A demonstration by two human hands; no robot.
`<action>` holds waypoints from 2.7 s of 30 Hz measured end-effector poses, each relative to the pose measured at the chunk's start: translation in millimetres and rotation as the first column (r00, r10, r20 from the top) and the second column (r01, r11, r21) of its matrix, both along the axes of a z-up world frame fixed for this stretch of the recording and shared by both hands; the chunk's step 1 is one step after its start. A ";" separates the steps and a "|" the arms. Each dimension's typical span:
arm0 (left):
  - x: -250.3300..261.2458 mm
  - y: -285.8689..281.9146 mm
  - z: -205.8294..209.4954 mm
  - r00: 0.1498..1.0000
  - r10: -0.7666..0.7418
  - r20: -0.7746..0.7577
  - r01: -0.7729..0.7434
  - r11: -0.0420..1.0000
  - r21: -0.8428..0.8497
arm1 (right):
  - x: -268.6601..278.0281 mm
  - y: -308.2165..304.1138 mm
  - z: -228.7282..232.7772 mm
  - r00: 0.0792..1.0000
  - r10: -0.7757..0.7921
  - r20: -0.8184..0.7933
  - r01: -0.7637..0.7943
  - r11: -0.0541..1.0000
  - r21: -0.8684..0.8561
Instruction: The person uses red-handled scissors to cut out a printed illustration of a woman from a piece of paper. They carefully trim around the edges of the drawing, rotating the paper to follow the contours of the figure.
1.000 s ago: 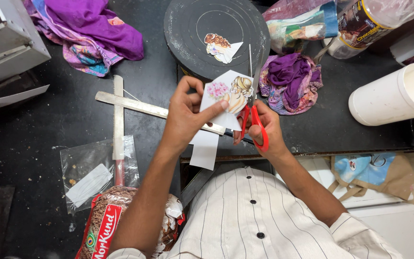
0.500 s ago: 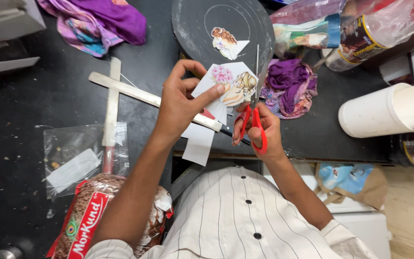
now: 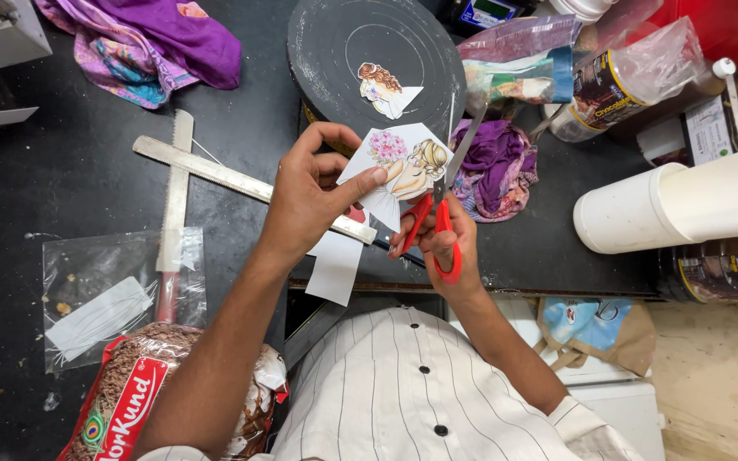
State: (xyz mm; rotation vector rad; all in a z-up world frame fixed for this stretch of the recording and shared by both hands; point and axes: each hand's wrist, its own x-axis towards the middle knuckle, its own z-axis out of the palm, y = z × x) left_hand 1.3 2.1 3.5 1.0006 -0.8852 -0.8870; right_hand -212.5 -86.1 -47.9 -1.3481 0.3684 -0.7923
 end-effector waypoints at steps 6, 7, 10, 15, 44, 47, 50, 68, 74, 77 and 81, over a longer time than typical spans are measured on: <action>0.1 -0.2 -2.5 1.000 -0.014 0.019 0.015 1.000 -0.018 | -0.6 -3.9 -1.5 1.000 0.004 0.002 -0.004 0.999 -0.053; 0.2 -0.2 -2.8 1.000 -0.013 0.019 0.013 1.000 -0.022 | -1.1 -4.2 -1.5 1.000 0.006 0.005 -0.006 0.998 -0.058; 0.9 -0.2 -2.7 1.000 -0.008 0.020 0.009 1.000 -0.016 | -1.4 -3.8 -0.4 1.000 0.020 0.001 -0.020 0.997 -0.073; 1.6 1.1 -1.2 1.000 0.001 0.014 -0.001 1.000 -0.027 | -1.0 -3.7 5.9 0.999 -0.003 -0.045 0.000 0.998 -0.070; 3.1 -2.6 -12.5 0.969 0.224 -0.103 -0.234 0.966 -0.110 | -5.5 -0.3 6.1 0.988 0.124 -0.089 -0.134 0.984 -0.119; -4.2 -4.0 -13.2 0.980 0.143 -0.140 -0.171 0.962 -0.212 | -4.3 -1.5 4.5 0.988 0.151 -0.022 -0.153 0.984 -0.089; -10.7 -4.4 -13.6 0.990 0.111 -0.090 -0.126 0.975 -0.183 | -3.0 -3.2 3.3 0.993 0.111 -0.043 -0.112 0.993 -0.028; -7.8 -4.6 -16.2 0.998 0.053 -0.039 -0.058 0.987 -0.148 | 5.1 4.8 4.6 0.997 0.069 -0.019 -0.070 0.993 -0.090; -5.3 -2.9 -12.1 0.997 0.078 -0.001 -0.078 0.991 -0.109 | 2.1 -0.2 0.6 0.997 0.077 -0.025 -0.080 0.992 -0.095; -4.3 -2.9 -11.4 0.996 0.082 -0.020 -0.083 0.993 -0.086 | -0.1 -3.0 -0.4 0.997 0.066 -0.040 -0.070 0.994 -0.089; -2.6 -3.3 -12.2 0.996 0.073 -0.052 -0.080 0.988 -0.131 | -0.7 -5.5 -1.1 0.996 0.064 -0.066 -0.070 0.994 -0.084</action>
